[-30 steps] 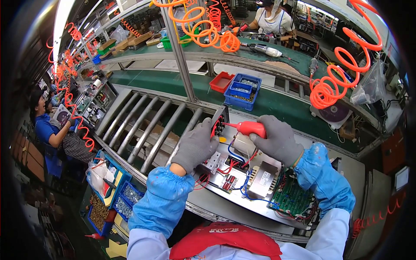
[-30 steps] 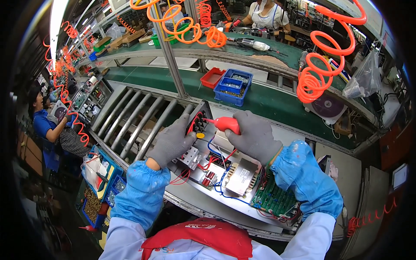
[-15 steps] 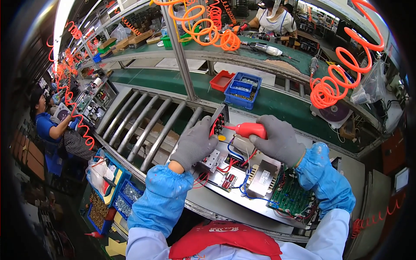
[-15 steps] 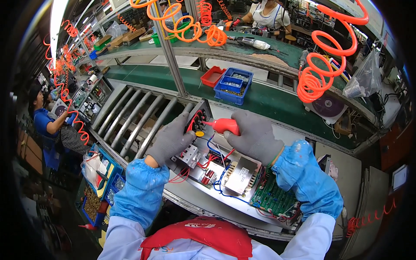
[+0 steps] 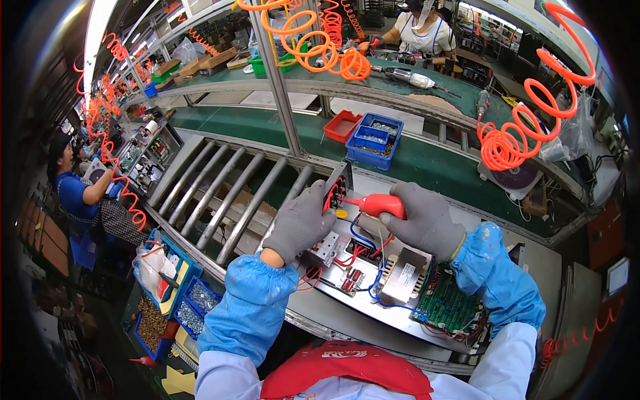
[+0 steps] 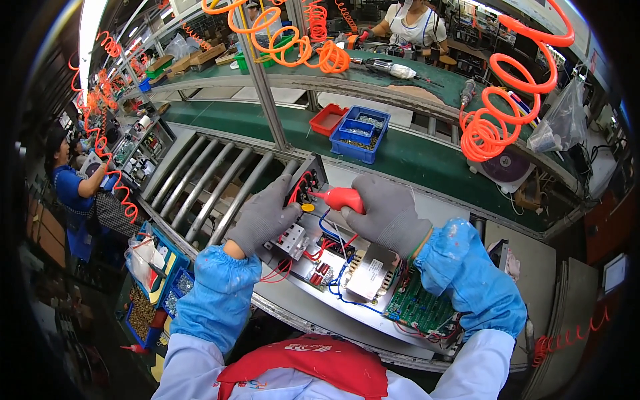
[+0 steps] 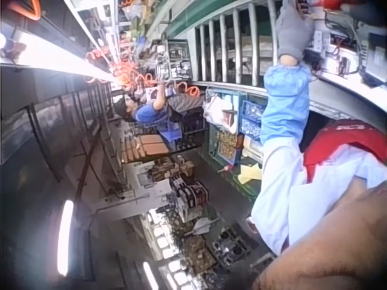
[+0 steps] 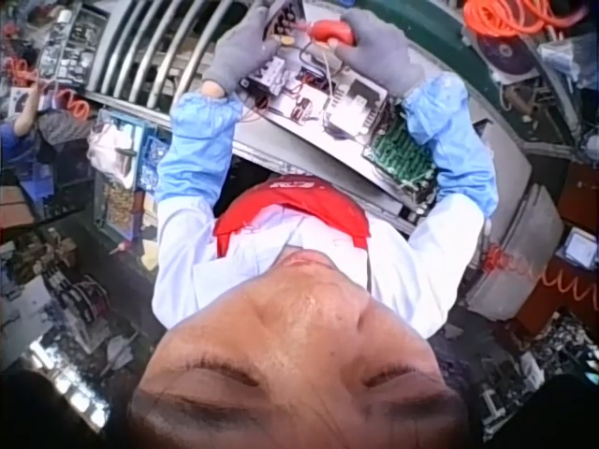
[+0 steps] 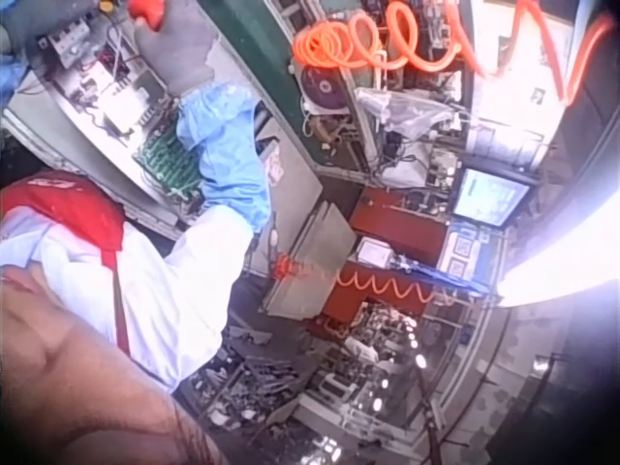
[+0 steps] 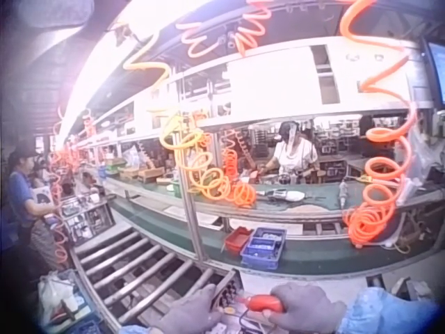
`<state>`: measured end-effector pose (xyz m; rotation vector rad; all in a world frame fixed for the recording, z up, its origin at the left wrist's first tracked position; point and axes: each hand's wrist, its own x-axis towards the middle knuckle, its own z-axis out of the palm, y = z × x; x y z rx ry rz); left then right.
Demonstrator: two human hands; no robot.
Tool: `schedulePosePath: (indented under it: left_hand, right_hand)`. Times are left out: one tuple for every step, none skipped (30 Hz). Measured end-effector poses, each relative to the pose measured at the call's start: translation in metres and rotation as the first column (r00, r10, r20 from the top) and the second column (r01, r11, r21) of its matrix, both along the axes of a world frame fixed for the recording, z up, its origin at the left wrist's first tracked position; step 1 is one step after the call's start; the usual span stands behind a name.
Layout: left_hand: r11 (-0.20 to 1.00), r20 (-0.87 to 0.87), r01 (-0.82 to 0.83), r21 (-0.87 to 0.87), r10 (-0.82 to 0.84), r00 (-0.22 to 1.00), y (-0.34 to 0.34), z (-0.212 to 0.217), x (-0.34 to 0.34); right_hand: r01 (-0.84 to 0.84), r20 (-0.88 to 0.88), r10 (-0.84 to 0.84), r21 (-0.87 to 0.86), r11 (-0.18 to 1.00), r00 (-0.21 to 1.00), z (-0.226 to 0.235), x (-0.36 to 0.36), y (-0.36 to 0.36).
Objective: Assembling an electronic power unit by connecting components, applying sealant, and attaching labels.
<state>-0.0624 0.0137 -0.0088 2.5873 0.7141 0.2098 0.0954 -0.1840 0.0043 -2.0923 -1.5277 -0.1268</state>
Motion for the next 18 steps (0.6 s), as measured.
schedulePosePath:
  left_hand:
    - [1.0,0.02,0.016,-0.002,-0.016,1.0,0.0,0.0,0.0]
    - [0.999,0.041,0.032,-0.005,-0.031,0.999,0.001,-0.001,-0.001]
    - [0.999,0.04,0.033,-0.004,-0.033,0.999,0.002,-0.002,-0.001]
    - [0.999,0.053,0.029,-0.027,-0.028,0.998,0.003,-0.003,-0.001]
    - [0.998,0.066,0.026,-0.05,-0.023,0.998,0.003,-0.003,-0.002]
    - [0.998,0.065,0.025,-0.051,-0.022,0.998,0.003,0.0,-0.002]
    - [0.996,0.013,0.015,-0.09,-0.014,1.0,0.0,0.008,-0.002]
    - [0.992,-0.04,0.004,-0.129,-0.009,0.999,-0.002,0.012,-0.001]
    - [0.991,-0.041,0.004,-0.131,-0.01,0.999,-0.001,0.01,-0.001]
    - [0.992,-0.029,-0.003,-0.125,-0.001,1.0,-0.001,0.008,0.0]
    - [0.993,-0.018,-0.01,-0.119,0.007,1.0,0.0,0.006,0.0]
    - [0.993,-0.018,-0.01,-0.119,0.008,1.0,-0.001,0.008,0.0]
    - [0.991,-0.037,-0.014,-0.135,0.009,0.999,-0.002,0.011,0.001]
    - [0.988,-0.056,-0.018,-0.15,0.01,0.998,-0.002,0.012,0.001]
    - [0.988,-0.056,-0.017,-0.151,0.008,0.998,-0.002,0.012,0.002]
    - [0.99,-0.054,-0.02,-0.141,0.013,0.998,-0.002,0.012,0.002]
    - [0.991,-0.051,-0.024,-0.13,0.017,0.999,-0.002,0.011,0.002]
    - [0.991,-0.051,-0.023,-0.13,0.016,0.999,-0.001,0.009,0.002]
  right_hand:
    - [0.001,0.0,-0.001,0.0,1.0,1.0,-0.002,0.0,0.0]
    - [-0.007,0.009,0.006,0.025,1.0,1.0,-0.004,0.001,-0.001]
    - [-0.015,0.019,0.014,0.05,0.999,1.0,-0.005,0.002,-0.001]
    - [-0.016,0.018,0.015,0.05,0.999,1.0,-0.005,0.001,-0.001]
    - [-0.021,0.013,0.02,0.06,0.998,1.0,-0.003,-0.001,-0.001]
    - [-0.026,0.008,0.025,0.07,0.997,1.0,-0.003,-0.002,-0.001]
    - [-0.025,0.007,0.024,0.069,0.997,1.0,-0.003,-0.002,-0.001]
    - [-0.029,0.011,0.028,0.072,0.997,1.0,-0.003,-0.002,-0.001]
    - [-0.033,0.014,0.032,0.075,0.997,0.999,-0.003,-0.002,-0.001]
    - [-0.033,0.014,0.033,0.074,0.997,0.999,-0.003,-0.002,-0.001]
    - [-0.031,0.01,0.03,0.067,0.997,1.0,-0.003,-0.002,0.0]
    - [-0.028,0.006,0.027,0.059,0.998,1.0,-0.003,-0.002,0.0]
    - [-0.027,0.006,0.026,0.059,0.998,1.0,-0.003,-0.001,0.0]
    - [-0.031,0.002,0.031,0.059,0.998,1.0,-0.003,-0.001,-0.001]
    - [-0.035,-0.002,0.035,0.059,0.998,0.999,-0.003,-0.001,-0.001]
    - [-0.035,-0.002,0.035,0.059,0.998,0.999,-0.003,-0.001,-0.001]
    - [-0.039,0.002,0.039,0.056,0.998,0.999,-0.003,0.0,-0.001]
    - [-0.042,0.007,0.042,0.053,0.998,0.999,-0.003,0.0,-0.001]
